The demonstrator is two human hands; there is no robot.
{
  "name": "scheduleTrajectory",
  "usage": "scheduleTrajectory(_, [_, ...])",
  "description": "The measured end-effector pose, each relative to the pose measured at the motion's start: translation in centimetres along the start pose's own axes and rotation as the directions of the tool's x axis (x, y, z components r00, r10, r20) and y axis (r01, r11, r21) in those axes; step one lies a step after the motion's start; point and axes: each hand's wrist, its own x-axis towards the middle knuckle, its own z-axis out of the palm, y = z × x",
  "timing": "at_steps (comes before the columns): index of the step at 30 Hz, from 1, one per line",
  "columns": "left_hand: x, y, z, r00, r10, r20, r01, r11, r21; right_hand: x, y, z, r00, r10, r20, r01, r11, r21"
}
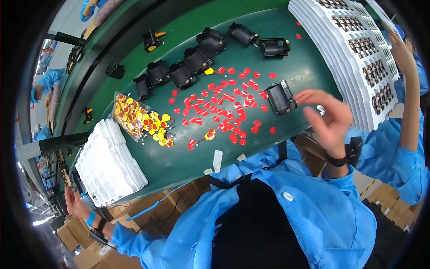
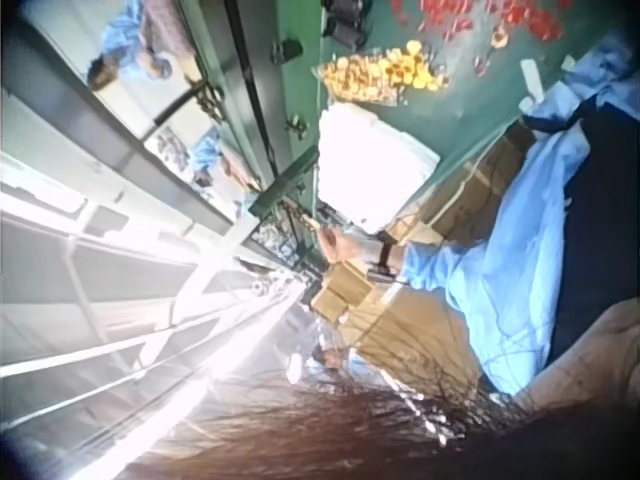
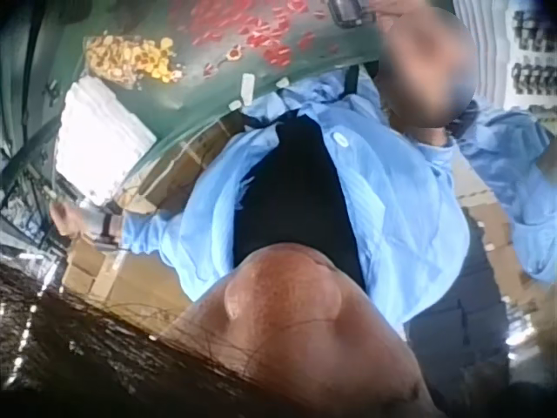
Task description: The person is seen assembling small electronic components on an assembly line, involving peeling and sticking small parts and placing them into larger housings.
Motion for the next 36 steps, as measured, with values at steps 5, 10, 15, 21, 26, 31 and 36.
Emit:
scheduleTrajectory(5, [-13.8, 33.0, 14.0, 0.397, 0.823, 0.407, -0.656, 0.564, -0.501, 2.7, -4.7, 6.8, 0.834, -0.358, 0.420, 0.295, 0.933, 0.208])
scheduleTrajectory(10, [-18.8, 43.5, 19.9, 0.355, 0.925, 0.136, -0.495, 0.309, -0.812, 1.3, -3.6, 6.2, 0.778, -0.480, 0.404, 0.372, 0.872, 0.319])
scheduleTrajectory(15, [-19.0, 45.9, 22.5, 0.431, 0.839, 0.332, -0.243, 0.462, -0.853, 1.1, -2.3, 0.2, 0.883, -0.259, 0.390, 0.229, 0.966, 0.122])
scheduleTrajectory(21, [-22.4, 48.3, 29.2, 0.479, 0.626, 0.615, -0.246, 0.769, -0.590, 1.9, 1.2, -1.3, 0.978, -0.206, -0.031, 0.206, 0.936, 0.284])
scheduleTrajectory(26, [-20.7, 48.2, 26.8, 0.543, 0.615, 0.572, -0.048, 0.703, -0.710, 3.0, 1.5, -1.1, 0.975, -0.221, 0.021, 0.201, 0.917, 0.345])
scheduleTrajectory(31, [-19.1, 47.4, 24.0, 0.531, 0.682, 0.503, -0.148, 0.660, -0.737, 4.4, 0.3, -0.1, 0.925, -0.324, 0.197, 0.261, 0.921, 0.290])
scheduleTrajectory(36, [-18.4, 46.0, 23.2, 0.520, 0.704, 0.484, -0.116, 0.620, -0.776, 4.4, -0.2, 0.5, 0.895, -0.282, 0.345, 0.251, 0.959, 0.132])
